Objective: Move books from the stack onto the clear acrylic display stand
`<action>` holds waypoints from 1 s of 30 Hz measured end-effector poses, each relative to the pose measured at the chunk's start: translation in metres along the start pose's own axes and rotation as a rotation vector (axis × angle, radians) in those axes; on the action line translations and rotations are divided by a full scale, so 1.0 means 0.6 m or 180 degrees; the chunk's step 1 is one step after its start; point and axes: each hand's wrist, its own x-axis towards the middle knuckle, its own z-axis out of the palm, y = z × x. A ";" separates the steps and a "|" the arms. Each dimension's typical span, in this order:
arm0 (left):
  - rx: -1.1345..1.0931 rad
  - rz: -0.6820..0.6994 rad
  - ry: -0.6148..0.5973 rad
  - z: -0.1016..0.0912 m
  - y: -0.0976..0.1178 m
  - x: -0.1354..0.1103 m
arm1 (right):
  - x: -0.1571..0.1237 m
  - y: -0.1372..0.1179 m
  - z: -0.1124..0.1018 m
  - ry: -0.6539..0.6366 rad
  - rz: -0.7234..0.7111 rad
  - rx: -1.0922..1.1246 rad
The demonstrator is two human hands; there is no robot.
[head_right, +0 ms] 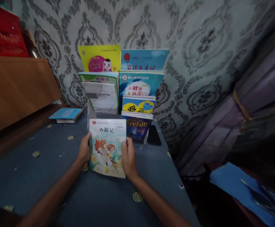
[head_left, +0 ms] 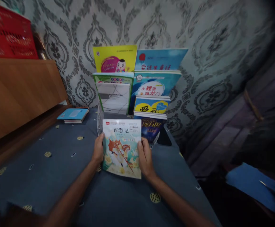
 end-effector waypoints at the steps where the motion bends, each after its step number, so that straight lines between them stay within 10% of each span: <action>1: 0.0116 0.0035 0.0110 -0.001 0.002 0.001 | 0.001 0.003 0.001 -0.0026 0.0007 0.0016; 18: 0.0336 0.0359 -0.0115 -0.012 0.079 0.063 | 0.103 -0.039 0.013 -0.0741 -0.0561 -0.0353; 30: 0.0326 0.0990 -0.0374 0.048 0.191 0.169 | 0.253 -0.116 0.028 -0.0891 -0.0726 -0.0033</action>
